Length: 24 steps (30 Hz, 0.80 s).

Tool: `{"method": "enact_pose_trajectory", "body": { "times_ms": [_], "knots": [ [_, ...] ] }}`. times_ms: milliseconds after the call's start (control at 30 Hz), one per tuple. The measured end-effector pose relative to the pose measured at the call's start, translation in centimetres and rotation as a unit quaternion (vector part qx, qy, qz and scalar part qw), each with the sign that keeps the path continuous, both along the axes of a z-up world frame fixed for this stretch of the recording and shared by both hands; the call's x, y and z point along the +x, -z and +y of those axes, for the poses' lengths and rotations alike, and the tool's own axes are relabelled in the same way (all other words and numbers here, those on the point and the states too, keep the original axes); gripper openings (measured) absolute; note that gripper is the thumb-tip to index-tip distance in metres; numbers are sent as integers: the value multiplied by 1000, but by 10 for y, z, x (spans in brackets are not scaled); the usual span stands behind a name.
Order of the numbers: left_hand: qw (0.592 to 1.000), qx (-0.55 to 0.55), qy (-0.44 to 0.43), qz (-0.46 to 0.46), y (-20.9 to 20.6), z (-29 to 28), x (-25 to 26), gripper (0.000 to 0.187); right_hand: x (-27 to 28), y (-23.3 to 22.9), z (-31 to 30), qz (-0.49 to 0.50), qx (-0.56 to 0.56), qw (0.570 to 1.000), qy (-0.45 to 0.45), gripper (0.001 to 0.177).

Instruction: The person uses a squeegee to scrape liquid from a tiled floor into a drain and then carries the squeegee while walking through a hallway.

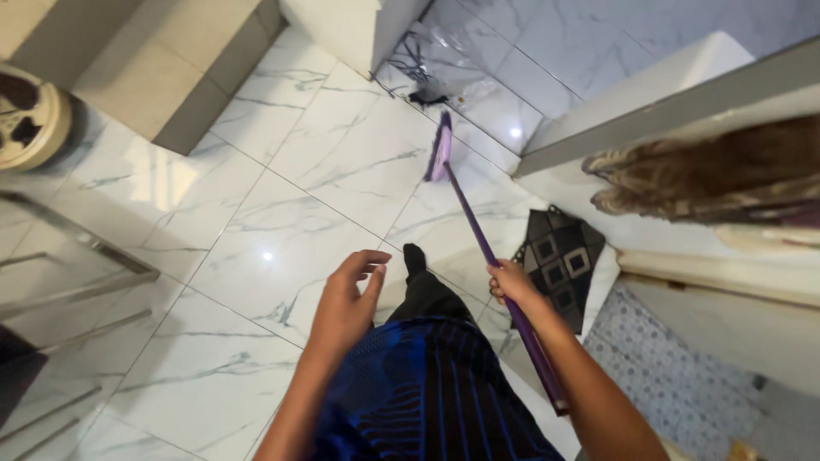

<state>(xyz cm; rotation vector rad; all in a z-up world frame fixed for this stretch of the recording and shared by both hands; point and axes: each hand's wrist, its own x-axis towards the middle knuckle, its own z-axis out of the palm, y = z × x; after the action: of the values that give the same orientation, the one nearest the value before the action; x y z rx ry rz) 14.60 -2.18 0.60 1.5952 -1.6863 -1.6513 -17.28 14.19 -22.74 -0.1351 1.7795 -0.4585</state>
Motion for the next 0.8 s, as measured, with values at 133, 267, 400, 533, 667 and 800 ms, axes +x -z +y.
{"method": "enact_pose_trajectory", "body": {
  "times_ms": [133, 267, 400, 533, 667, 800],
  "knots": [
    [999, 43, 5, -2, 10, -3, 32, 22, 24, -15, 47, -244, 0, 932, 267, 14],
    [997, 36, 59, 41, 18, -4, 46, 22, 52, -32, 92, -345, -61, 815, 462, 22],
    [994, 18, 102, 34, 18, -13, 42, 22, 64, -32, 123, -366, -84, 745, 551, 19],
    [991, 10, 120, 51, 21, -16, 26, 22, 70, -27, 143, -365, -40, 713, 598, 29],
    [987, -16, 148, 66, 14, -14, 2, 21, 69, -2, 138, -307, -99, 751, 576, 21],
    [986, 55, 159, -9, 5, -13, -21, 22, 40, 39, 103, -339, -204, 788, 471, 31]
  ]
}}
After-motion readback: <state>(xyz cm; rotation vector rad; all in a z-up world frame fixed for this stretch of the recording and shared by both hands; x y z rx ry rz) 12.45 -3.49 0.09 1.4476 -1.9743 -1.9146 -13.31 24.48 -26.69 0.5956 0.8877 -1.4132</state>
